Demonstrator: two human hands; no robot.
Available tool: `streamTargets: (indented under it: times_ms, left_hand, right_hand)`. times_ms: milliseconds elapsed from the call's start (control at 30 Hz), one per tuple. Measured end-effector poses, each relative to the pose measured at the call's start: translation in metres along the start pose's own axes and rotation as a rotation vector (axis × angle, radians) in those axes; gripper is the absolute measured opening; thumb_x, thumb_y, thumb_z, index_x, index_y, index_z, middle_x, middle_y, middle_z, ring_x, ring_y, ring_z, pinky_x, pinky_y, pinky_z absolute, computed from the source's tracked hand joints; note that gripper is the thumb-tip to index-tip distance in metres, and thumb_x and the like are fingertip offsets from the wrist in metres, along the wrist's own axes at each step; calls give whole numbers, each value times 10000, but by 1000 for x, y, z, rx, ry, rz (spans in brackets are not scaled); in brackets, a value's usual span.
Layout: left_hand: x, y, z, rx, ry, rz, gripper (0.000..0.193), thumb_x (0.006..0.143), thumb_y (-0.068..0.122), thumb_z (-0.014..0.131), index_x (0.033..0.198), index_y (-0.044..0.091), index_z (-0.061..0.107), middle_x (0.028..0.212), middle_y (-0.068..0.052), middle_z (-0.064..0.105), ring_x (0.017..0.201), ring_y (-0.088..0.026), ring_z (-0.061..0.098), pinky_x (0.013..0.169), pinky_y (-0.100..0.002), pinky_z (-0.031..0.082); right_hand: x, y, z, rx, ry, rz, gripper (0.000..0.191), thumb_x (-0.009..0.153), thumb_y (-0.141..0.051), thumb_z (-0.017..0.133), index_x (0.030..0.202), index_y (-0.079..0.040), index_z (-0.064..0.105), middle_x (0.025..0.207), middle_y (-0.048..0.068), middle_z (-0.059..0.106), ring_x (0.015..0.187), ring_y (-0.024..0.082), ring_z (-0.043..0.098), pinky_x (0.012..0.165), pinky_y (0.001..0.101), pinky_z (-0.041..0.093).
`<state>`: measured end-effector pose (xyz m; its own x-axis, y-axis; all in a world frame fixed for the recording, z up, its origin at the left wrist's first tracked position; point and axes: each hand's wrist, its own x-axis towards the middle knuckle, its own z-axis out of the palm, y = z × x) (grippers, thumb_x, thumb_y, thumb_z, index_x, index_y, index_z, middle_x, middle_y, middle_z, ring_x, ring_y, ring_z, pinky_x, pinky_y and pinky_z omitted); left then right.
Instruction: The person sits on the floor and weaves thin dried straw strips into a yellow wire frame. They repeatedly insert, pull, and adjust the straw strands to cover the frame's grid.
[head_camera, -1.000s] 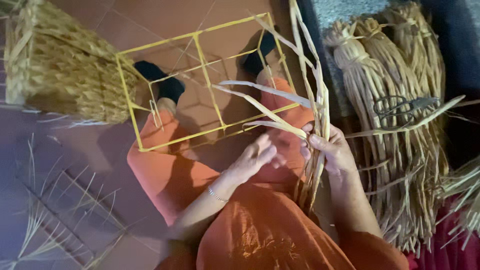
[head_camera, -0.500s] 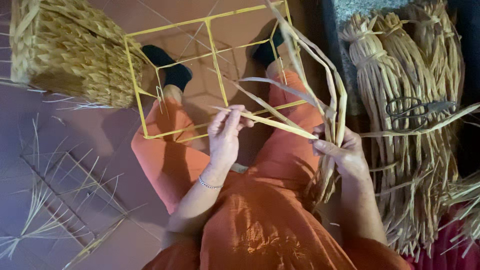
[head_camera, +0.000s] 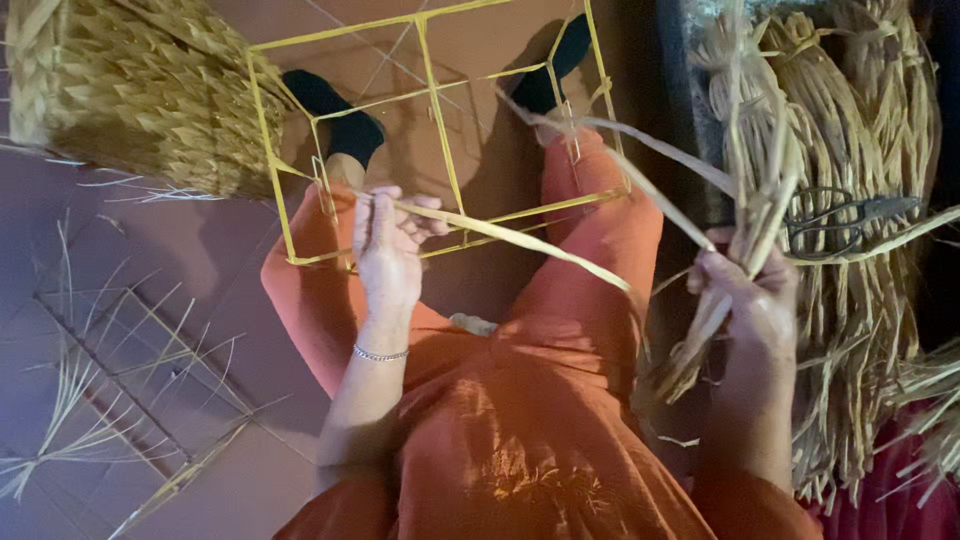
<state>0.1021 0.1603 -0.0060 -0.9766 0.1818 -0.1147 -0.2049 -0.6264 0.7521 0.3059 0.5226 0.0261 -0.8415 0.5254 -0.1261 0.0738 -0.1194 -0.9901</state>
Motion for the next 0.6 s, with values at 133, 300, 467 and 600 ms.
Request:
streamTargets:
  times_ms: [133,300,467,600]
  left_hand:
    - [1,-2,-14,66,37,32,190,1139,220,467,1244,75,531,962,-205,714,761,-276,697,758,-437,606]
    - [-4,-6,-21,199,60,85,226,1134,159,513,1344,75,521,932,-159,677,773,-222,679,705,-383,600]
    - [-5,-3,-22,341,69,94,245,1137,166,485,1358,63,511,904,-163,721,678,-207,690,645,-327,586]
    - [-13,2,-19,363,25,57,322,1135,156,471,1432,34,443,928,-166,724,743,-213,718,682,-335,612]
  right_hand:
    - [0,24,-33,-78,109,-135,154,1059,13,653,1206,9,699,815,106,674,600,133,599,514,262,472]
    - [0,86,-61,-400,306,-50,273,1040,-11,655,1311,-25,629,1006,85,681,747,137,629,576,235,496]
    - [0,121,-45,-740,375,-233,488,902,-112,728,1355,3,586,1181,130,642,1047,209,640,882,314,573]
    - [-11,81,3,-1237,309,-692,470,961,-135,789,1353,6,573,1199,187,663,1117,334,626,938,441,523]
